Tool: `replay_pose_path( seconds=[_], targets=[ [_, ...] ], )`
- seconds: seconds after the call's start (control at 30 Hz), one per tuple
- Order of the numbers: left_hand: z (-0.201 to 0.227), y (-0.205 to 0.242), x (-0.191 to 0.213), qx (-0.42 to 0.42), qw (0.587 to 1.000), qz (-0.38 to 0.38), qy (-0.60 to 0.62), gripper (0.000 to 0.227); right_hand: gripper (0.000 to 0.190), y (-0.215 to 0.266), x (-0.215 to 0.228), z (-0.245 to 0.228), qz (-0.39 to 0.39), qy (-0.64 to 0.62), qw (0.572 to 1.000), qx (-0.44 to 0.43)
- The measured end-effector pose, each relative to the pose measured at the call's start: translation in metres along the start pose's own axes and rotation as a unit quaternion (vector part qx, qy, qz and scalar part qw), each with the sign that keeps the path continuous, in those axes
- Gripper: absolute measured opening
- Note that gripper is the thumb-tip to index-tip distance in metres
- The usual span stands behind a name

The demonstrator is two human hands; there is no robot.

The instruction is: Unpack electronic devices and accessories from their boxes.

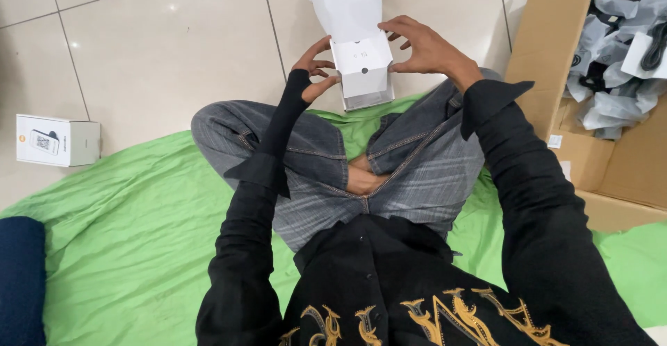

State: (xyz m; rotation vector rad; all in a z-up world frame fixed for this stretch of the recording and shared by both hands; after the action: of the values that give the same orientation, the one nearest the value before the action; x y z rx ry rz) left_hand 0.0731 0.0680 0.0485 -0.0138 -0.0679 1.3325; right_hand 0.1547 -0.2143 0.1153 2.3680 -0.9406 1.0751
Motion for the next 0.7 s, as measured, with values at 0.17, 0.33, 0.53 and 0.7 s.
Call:
replay_pose_path(
  seconds=[0.17, 0.33, 0.53, 0.7],
  targets=[
    [-0.004, -0.001, 0.000, 0.000, 0.999, 0.005, -0.034, 0.091, 0.094, -0.002, -0.009, -0.001, 0.008, 0.053, 0.998, -0.017],
    [-0.012, -0.004, -0.003, 0.000, 0.997, 0.013, -0.082, 0.092, 0.092, -0.002, -0.015, -0.003, 0.033, 0.113, 0.993, 0.001],
    [-0.003, -0.003, -0.005, -0.019, 0.994, 0.026, -0.109, 0.092, 0.092, -0.007, -0.004, -0.023, 0.031, 0.185, 0.982, 0.016],
    [-0.013, -0.006, -0.008, -0.055, 0.989, 0.037, -0.133, 0.093, 0.092, -0.014, -0.021, -0.001, 0.027, 0.208, 0.978, 0.014]
  ],
)
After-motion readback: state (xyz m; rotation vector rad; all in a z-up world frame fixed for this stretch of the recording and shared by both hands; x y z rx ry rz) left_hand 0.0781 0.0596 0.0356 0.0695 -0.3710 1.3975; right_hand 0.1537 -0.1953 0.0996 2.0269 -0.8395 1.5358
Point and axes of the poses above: each hand's wrist, its own y-axis away from the middle knuckle, its own x-axis out of the back of the hand, z = x × y, the point moved 3 cm from there along -y, towards the middle knuckle, and after that the axes turned 6 degrees about y, right-handed, at the moved point
